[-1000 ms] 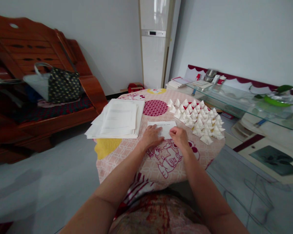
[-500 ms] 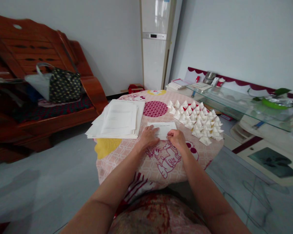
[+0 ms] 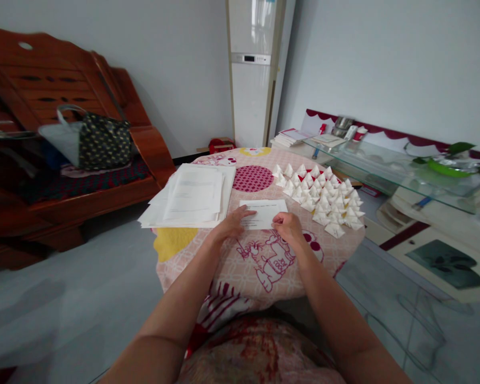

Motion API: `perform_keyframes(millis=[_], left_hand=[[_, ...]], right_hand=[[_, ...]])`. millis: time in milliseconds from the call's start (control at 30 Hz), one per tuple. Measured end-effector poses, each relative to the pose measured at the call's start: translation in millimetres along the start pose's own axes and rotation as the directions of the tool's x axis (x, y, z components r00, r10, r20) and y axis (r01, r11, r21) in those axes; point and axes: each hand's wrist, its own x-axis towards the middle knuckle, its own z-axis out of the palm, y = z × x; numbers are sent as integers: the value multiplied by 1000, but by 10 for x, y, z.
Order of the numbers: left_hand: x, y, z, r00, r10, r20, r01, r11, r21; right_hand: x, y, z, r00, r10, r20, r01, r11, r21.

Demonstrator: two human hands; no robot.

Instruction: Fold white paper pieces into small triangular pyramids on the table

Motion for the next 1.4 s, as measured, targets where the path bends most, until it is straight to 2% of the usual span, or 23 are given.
perform_keyframes(millis=[167, 233, 300, 367, 467, 567, 700, 800, 933, 1133, 1200, 1300, 1400], left_hand=[[6, -89, 52, 998, 33, -49, -35, 999, -31], [23, -59, 77, 993, 15, -118, -20, 999, -41], [60, 16, 86, 981, -10, -193, 1, 999, -45], [125, 128, 72, 975, -27, -221, 22, 999, -25], [270, 321, 42, 983, 16, -181, -13, 1000, 17], [417, 459, 89, 992, 46, -117, -38, 997, 71], [488, 504, 272, 985, 21, -170, -10, 998, 68], [453, 490, 361, 981, 25, -194, -12, 998, 67], [407, 479, 376, 975, 23, -220, -14, 999, 39], [375, 502, 351, 971, 28, -237, -36, 999, -29], [363, 532, 327, 950, 70, -304, -87, 995, -42], [370, 582, 305, 882, 182, -434, -212, 977, -21], [405, 596, 323, 825, 265, -499, -311, 951, -9]], right_hand=[[-2, 31, -8, 998, -2, -57, 7, 995, 99], [-3, 68, -53, 983, 27, -181, 1, 989, 150], [6, 125, -113, 933, 88, -348, -36, 988, 152], [23, 193, -165, 891, 143, -432, -93, 987, 134], [47, 275, -197, 894, 175, -412, -147, 984, 99], [50, 306, -177, 923, 132, -361, -130, 991, 30], [45, 312, -144, 946, 85, -313, -84, 996, 18], [63, 322, -139, 947, 98, -307, -78, 994, 79], [100, 337, -129, 943, 142, -301, -77, 973, 218], [85, 299, -87, 951, 111, -288, 42, 878, 477], [68, 270, -79, 954, 77, -289, 82, 861, 503], [50, 234, -65, 945, 1, -328, 179, 837, 518], [29, 209, -53, 942, -62, -329, 237, 819, 523]])
